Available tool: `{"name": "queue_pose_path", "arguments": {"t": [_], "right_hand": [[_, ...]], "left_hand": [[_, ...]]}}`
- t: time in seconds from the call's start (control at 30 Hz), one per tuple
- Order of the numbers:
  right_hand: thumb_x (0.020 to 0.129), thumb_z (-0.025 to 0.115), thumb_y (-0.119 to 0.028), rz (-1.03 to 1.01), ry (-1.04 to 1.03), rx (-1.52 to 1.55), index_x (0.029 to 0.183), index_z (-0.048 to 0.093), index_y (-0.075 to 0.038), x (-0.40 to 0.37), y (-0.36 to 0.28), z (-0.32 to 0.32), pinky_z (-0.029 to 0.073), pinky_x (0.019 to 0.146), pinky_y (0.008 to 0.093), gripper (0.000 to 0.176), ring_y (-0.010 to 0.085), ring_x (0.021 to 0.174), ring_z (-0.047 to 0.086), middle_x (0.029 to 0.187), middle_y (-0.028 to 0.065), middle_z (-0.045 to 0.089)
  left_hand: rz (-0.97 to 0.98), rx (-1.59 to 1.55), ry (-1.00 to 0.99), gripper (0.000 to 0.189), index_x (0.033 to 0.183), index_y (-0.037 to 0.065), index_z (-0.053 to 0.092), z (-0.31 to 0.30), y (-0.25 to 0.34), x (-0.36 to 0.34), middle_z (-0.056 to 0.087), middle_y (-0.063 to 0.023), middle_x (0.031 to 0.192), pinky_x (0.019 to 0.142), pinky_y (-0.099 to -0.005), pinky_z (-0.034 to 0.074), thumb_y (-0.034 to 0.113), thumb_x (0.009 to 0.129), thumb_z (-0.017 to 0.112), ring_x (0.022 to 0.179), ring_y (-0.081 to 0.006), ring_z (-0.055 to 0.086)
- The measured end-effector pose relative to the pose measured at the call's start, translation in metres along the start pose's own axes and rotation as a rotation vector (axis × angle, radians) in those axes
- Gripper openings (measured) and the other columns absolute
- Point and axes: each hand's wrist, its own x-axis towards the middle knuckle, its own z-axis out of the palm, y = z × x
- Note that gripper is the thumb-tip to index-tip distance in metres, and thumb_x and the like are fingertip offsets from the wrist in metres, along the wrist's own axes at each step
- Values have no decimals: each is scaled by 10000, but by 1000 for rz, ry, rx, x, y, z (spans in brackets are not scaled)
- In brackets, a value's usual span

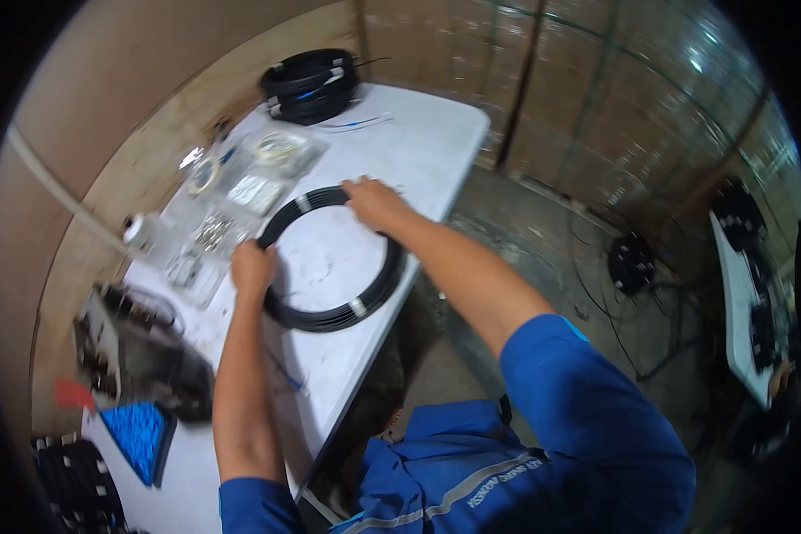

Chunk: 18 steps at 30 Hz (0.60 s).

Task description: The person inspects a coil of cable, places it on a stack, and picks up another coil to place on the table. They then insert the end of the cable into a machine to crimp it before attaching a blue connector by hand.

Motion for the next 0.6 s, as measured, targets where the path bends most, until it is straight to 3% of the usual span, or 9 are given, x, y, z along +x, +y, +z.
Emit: {"name": "queue_pose_path", "arguments": {"t": [0.1,0.17,0.33,0.43,0.5,0.53,0.6], "right_hand": [[963,634,-172,-100,58,-11,1347,573,-48,5,13,13,516,981,511,408,408,1139,624,1186,237,666],[968,638,-183,8,14,20,1375,566,-69,4,8,8,498,1012,495,429,415,1148,619,1202,243,661],[953,647,-181,98,-42,53,1429,547,-121,7,6,2,500,1008,488,489,436,1155,624,1240,256,635],[947,653,-188,99,-20,60,1443,542,-132,10,13,12,497,1012,492,511,445,1150,624,1244,265,629],[941,663,-192,98,-4,30,1458,532,-136,10,15,16,496,1011,486,536,453,1135,627,1233,267,633],[935,671,-195,129,-9,21,1461,531,-137,10,9,13,495,1008,502,547,450,1154,620,1252,258,627],[930,687,-206,241,-32,-57,1464,543,-154,1,-9,-3,473,1021,530,556,411,1237,575,1335,206,596]], "left_hand": [[-3,-135,38,526,923,-69,735,0,-9,-4,714,-315,956,848,-524,546,455,883,719,938,-477,699],[-38,-193,5,602,1004,-60,738,-11,-20,-13,717,-320,953,851,-506,537,530,913,659,941,-471,704],[-156,-292,-52,517,1149,-25,716,-44,-64,-66,735,-276,1001,895,-460,538,449,980,595,952,-438,718],[-119,-249,-20,438,1200,-33,698,-65,-88,-114,744,-259,1019,890,-436,550,331,965,631,955,-403,732],[-145,-364,-18,337,1147,-58,704,-80,-91,-143,730,-286,1033,895,-476,545,176,914,637,964,-440,714],[-258,-445,-46,361,1200,-47,694,-86,-92,-153,737,-275,1034,892,-446,558,119,881,655,936,-401,734],[-244,-401,-44,370,1205,-44,695,-89,-103,-168,740,-273,1024,894,-438,561,127,879,658,929,-394,737]]}}
